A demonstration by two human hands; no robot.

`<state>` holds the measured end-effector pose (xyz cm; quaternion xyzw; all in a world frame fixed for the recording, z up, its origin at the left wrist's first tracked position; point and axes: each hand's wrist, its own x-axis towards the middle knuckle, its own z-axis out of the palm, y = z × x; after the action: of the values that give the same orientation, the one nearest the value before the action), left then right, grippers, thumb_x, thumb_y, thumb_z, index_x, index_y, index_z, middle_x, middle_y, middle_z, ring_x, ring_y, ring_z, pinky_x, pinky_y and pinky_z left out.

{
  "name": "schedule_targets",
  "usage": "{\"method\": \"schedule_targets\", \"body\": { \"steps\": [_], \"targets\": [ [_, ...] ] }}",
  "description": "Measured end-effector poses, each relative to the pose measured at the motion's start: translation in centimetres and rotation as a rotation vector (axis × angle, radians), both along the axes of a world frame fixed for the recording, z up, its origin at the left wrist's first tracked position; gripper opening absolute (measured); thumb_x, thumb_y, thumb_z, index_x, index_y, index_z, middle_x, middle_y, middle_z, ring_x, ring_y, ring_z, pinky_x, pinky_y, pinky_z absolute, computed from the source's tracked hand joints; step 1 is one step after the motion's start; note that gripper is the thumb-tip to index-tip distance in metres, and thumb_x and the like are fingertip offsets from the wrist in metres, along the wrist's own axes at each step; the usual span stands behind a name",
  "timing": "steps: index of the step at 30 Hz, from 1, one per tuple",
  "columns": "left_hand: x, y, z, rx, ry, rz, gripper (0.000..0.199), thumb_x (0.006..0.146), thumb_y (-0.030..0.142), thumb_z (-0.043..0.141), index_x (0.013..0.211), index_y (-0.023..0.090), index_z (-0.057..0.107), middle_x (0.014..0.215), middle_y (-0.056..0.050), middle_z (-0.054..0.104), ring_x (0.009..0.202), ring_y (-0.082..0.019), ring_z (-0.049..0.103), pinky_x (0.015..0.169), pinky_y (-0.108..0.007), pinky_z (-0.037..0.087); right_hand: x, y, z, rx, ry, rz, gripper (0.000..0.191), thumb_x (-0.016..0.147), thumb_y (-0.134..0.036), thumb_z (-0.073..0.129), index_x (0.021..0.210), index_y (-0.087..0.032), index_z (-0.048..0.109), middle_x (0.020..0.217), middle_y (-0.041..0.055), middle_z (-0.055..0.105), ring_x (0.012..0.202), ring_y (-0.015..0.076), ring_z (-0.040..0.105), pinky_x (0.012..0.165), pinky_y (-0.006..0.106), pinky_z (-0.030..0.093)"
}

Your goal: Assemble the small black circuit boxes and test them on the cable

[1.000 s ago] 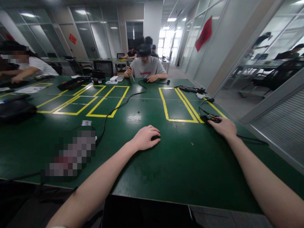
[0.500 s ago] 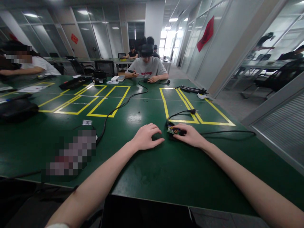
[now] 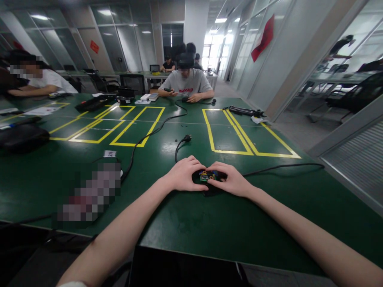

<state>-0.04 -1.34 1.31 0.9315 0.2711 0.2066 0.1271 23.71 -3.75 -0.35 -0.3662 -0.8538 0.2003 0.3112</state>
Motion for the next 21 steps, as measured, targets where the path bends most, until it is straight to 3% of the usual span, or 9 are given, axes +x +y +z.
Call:
{"method": "schedule_targets", "body": {
  "steps": [7, 12, 21],
  "targets": [
    [-0.52, 0.02, 0.2, -0.054, 0.019, 0.0, 0.065, 0.074, 0.051, 0.085, 0.128, 0.018, 0.068, 0.123, -0.011, 0.071, 0.118, -0.03, 0.058, 0.102, -0.042, 0.052, 0.34, -0.13, -0.49, 0.118, 0.005, -0.029, 0.022, 0.093, -0.035, 0.068, 0.11, -0.024, 0.075, 0.102, 0.0083, 0.075, 0.09, 0.0229, 0.072, 0.082, 0.036, 0.059],
    [-0.72, 0.06, 0.57, -0.105, 0.028, -0.032, 0.07, 0.07, 0.049, 0.089, 0.129, 0.018, 0.068, 0.127, -0.012, 0.07, 0.124, -0.031, 0.055, 0.105, -0.044, 0.052, 0.19, -0.2, -0.25, 0.077, 0.003, 0.012, 0.024, 0.097, -0.037, 0.063, 0.114, -0.026, 0.075, 0.109, 0.0092, 0.074, 0.099, 0.0258, 0.072, 0.09, 0.042, 0.06],
    [-0.94, 0.57, -0.37, -0.148, -0.012, -0.035, 0.075, 0.069, 0.044, 0.088, 0.135, 0.015, 0.066, 0.139, -0.015, 0.065, 0.137, -0.033, 0.047, 0.114, -0.049, 0.046, -0.24, -0.2, -0.59, 0.066, -0.007, 0.007, 0.021, 0.096, -0.034, 0.064, 0.113, -0.026, 0.074, 0.114, 0.0096, 0.07, 0.102, 0.0256, 0.071, 0.092, 0.042, 0.059]
  ]
}}
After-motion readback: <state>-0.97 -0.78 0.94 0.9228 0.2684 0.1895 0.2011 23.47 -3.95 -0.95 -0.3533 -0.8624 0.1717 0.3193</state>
